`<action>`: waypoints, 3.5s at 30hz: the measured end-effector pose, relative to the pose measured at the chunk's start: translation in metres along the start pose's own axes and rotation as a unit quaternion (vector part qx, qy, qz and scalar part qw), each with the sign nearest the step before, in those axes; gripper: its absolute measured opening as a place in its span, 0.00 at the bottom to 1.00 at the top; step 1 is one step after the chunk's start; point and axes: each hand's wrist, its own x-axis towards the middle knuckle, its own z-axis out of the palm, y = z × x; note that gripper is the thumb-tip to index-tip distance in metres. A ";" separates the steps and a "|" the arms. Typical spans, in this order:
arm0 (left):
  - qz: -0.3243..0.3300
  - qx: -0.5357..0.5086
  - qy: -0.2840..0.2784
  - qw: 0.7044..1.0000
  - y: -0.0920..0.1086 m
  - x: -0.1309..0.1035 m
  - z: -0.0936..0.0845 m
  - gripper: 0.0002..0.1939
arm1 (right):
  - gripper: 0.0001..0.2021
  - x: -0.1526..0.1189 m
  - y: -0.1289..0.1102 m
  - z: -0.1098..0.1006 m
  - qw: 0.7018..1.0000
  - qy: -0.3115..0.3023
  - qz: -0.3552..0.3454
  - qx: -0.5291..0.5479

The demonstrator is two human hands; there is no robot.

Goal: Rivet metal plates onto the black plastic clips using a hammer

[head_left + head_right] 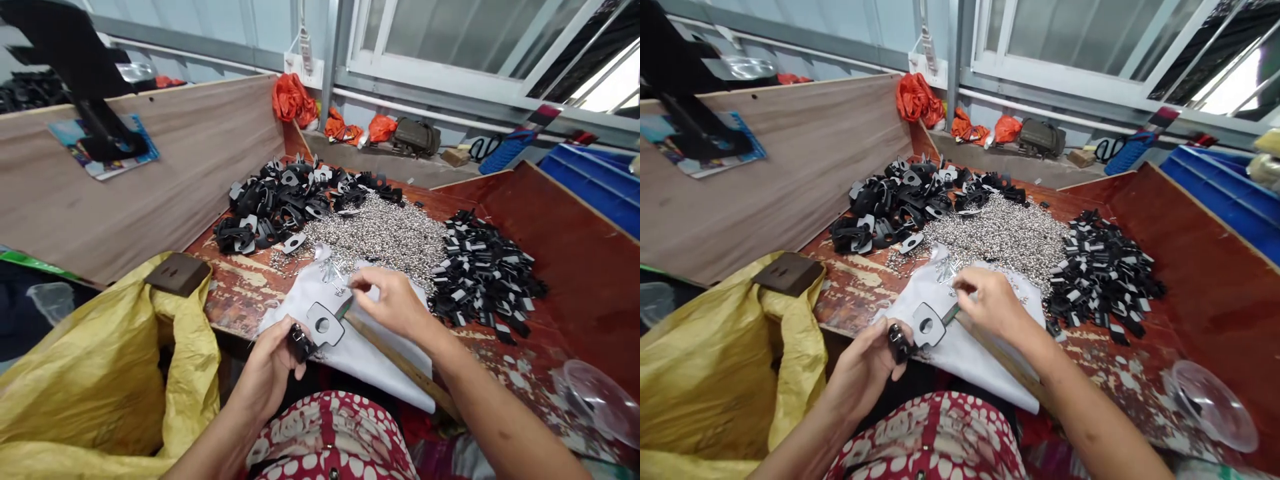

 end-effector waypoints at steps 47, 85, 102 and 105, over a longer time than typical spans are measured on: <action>0.020 0.396 0.065 0.916 -0.008 -0.049 -0.038 0.26 | 0.07 -0.128 0.005 0.029 0.947 -0.137 0.164 -0.241; 0.178 0.553 0.053 0.812 -0.052 -0.011 -0.031 0.21 | 0.31 -0.161 -0.035 0.016 0.998 0.043 0.005 -0.037; 0.150 0.518 0.057 0.840 -0.022 -0.026 -0.042 0.23 | 0.25 -0.150 -0.021 0.021 0.991 -0.036 0.060 -0.115; 0.207 0.605 0.200 0.742 0.024 -0.052 -0.087 0.20 | 0.22 -0.149 -0.009 0.027 0.992 -0.064 0.060 -0.089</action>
